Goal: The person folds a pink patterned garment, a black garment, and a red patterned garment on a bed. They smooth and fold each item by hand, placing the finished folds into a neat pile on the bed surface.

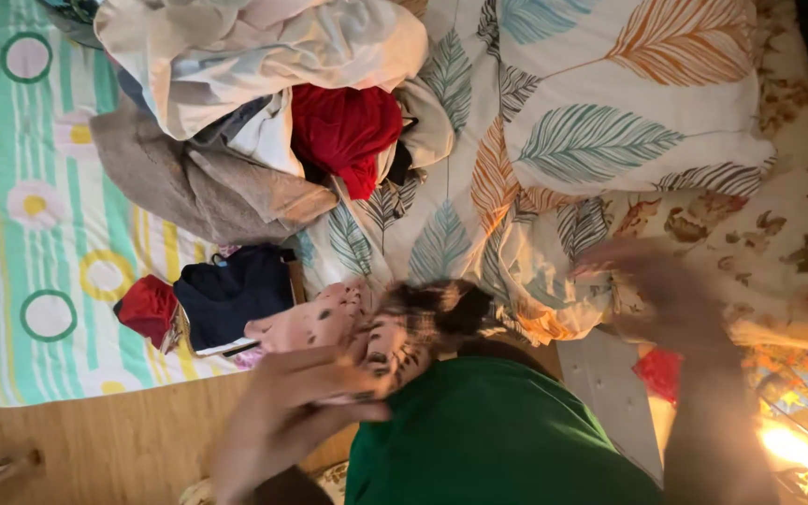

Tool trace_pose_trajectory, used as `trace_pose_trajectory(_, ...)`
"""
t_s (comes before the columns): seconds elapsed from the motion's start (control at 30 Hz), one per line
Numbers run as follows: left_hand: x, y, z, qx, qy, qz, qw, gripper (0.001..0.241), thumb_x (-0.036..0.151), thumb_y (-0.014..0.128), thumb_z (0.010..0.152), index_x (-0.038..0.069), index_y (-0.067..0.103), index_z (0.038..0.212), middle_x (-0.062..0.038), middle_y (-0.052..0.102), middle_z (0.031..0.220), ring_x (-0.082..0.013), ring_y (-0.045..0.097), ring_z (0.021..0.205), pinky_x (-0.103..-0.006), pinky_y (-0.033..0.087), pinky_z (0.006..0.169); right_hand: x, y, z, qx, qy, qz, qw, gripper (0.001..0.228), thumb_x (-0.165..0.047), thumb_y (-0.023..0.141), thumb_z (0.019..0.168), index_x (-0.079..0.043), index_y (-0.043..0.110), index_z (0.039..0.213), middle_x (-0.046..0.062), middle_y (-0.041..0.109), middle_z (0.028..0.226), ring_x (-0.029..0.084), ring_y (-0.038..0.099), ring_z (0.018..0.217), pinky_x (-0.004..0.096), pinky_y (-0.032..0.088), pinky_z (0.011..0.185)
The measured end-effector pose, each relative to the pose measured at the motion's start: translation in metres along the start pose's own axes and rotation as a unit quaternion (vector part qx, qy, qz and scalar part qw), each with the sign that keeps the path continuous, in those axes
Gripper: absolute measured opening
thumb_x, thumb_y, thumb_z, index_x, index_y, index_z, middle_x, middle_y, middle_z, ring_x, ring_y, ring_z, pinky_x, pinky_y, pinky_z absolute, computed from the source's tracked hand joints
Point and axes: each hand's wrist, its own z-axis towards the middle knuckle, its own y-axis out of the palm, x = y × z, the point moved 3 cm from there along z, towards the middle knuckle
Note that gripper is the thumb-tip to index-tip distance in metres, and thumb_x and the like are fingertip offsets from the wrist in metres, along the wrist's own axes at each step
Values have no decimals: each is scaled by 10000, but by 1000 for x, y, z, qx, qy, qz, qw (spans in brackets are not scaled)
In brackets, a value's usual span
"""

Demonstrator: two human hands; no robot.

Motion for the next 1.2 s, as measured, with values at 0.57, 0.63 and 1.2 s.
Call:
trace_pose_trajectory(0.57, 10, -25, -56, 155, -52, 93, 982, 226, 63, 862, 743, 43, 771, 949, -37, 682, 796, -141, 672, 700, -270, 550, 618, -6, 93, 35, -163, -54, -161, 972, 297, -102, 795, 740, -38, 732, 1023, 140, 669, 1072, 296, 620, 1076, 408, 490, 974)
trace_pose_trajectory(0.63, 9, -29, -58, 163, -84, 114, 976, 255, 76, 890, 721, 39, 782, 949, -36, 652, 749, -136, 634, 654, -271, 524, 583, -11, 65, 19, -137, -64, -84, 985, 292, -71, 766, 778, -7, 711, 1057, 154, 689, 1117, 294, 656, 1094, 401, 505, 1016)
trace_pose_trajectory(1.2, -165, -68, 179, 121, 65, 408, 902, 159, 208, 786, 920, 104, 687, 988, -64, 654, 955, -302, 658, 893, -427, 497, 710, 109, -48, 148, 138, 173, -236, 946, 304, -119, 681, 862, -12, 672, 1146, 79, 691, 954, 176, 647, 844, 358, 531, 755)
